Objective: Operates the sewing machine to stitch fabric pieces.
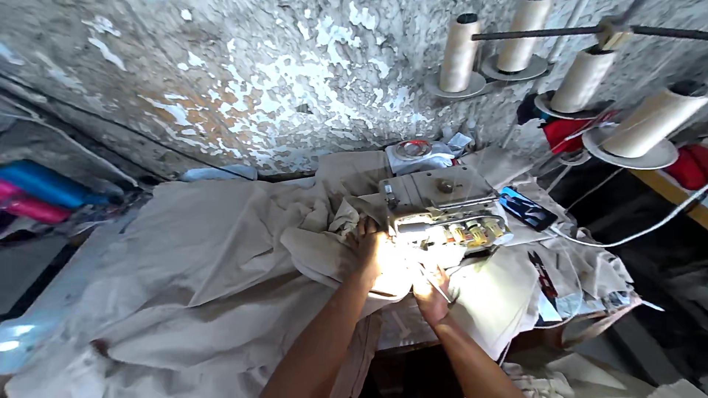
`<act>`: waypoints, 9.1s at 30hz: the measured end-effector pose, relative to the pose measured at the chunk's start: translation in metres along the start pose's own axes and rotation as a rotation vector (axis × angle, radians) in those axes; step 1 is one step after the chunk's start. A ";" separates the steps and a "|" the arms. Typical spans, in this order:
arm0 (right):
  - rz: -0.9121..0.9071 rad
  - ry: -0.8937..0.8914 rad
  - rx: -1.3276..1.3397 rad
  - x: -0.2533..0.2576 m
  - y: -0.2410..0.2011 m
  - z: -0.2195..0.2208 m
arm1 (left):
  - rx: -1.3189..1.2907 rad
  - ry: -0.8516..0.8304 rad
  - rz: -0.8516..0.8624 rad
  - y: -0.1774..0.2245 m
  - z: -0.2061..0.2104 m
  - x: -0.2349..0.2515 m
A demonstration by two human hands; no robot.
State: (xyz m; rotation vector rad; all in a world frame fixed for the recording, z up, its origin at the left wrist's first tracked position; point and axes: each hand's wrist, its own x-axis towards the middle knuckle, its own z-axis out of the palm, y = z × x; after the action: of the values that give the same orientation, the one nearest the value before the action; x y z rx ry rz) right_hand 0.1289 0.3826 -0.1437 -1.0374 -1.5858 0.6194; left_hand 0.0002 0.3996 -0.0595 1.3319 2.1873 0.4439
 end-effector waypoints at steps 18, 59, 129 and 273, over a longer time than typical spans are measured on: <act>-0.060 -0.006 -0.062 0.002 0.001 -0.001 | 0.057 -0.031 0.078 0.000 -0.002 -0.001; -0.020 -0.029 0.243 0.002 0.011 0.000 | 0.017 -0.055 0.079 -0.004 0.003 0.006; -0.014 -0.073 0.116 0.007 0.015 -0.004 | 0.105 -0.046 0.033 0.001 0.001 0.007; 0.265 0.000 0.427 0.012 -0.015 -0.028 | -1.025 0.288 -0.067 -0.047 -0.080 0.034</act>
State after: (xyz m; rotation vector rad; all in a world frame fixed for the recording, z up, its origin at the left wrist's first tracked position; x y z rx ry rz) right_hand 0.1511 0.3819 -0.1179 -0.9242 -1.2469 1.0850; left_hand -0.0943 0.4083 -0.0295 0.6316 1.7235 1.5345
